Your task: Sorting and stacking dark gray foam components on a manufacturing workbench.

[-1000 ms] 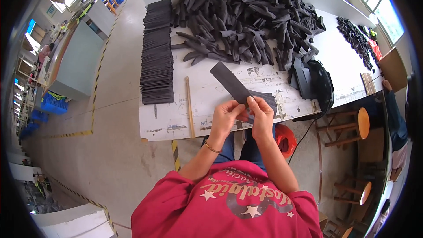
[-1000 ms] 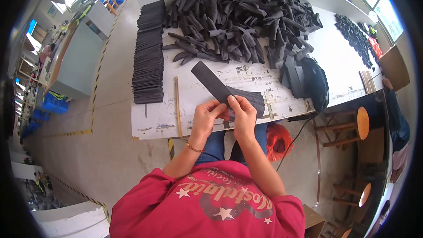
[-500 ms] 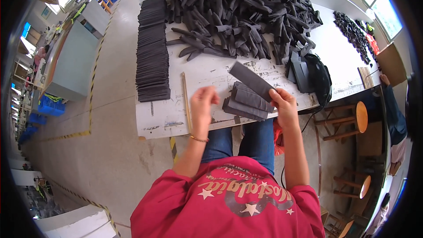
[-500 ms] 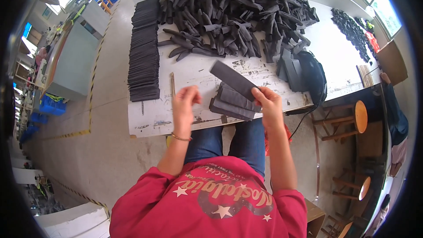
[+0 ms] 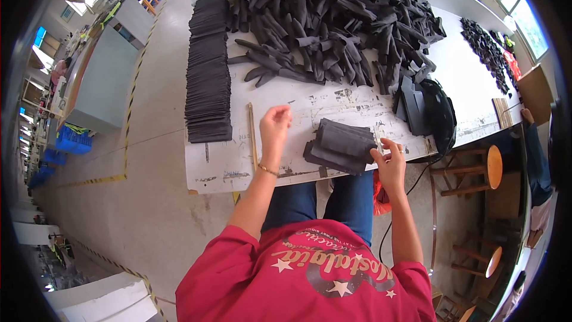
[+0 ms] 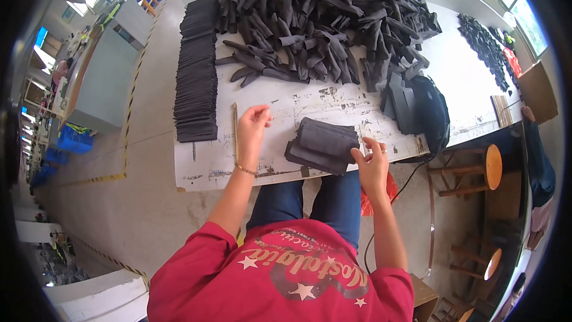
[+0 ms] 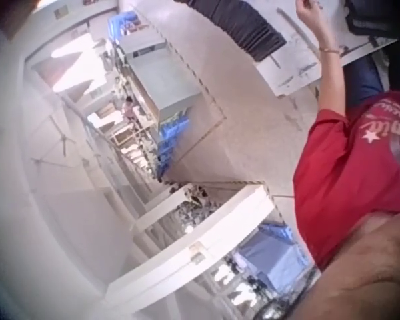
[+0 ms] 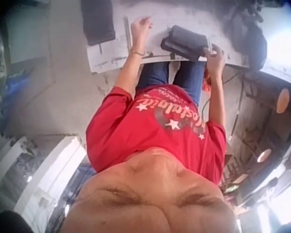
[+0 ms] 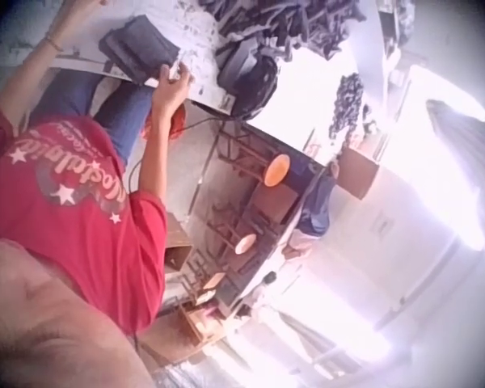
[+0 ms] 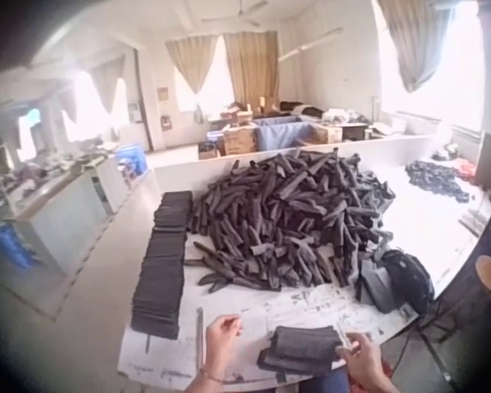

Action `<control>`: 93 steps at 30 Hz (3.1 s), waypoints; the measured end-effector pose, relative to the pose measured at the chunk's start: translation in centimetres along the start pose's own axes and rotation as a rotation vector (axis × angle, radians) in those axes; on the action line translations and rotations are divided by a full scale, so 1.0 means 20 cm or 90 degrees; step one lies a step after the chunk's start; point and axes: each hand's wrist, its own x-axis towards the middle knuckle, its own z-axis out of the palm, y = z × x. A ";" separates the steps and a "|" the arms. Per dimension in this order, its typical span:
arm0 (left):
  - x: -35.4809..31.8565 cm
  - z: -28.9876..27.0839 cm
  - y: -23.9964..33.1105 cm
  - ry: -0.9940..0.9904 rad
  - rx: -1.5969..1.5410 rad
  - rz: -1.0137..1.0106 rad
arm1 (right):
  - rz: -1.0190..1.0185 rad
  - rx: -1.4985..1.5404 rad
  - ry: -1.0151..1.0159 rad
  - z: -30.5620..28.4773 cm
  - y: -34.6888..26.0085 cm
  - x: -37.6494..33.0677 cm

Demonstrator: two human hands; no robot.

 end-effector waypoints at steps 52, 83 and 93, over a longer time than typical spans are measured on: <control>0.18 -0.03 0.04 -0.010 -0.385 -0.176 | -0.180 -0.869 0.242 -0.21 0.59 0.90; -0.20 0.41 0.33 -0.313 -0.426 -0.172 | -0.646 -0.287 0.072 0.03 -0.46 0.21; -0.07 0.25 0.29 -0.192 -0.634 -0.293 | -0.379 0.037 -0.082 0.00 -0.43 0.15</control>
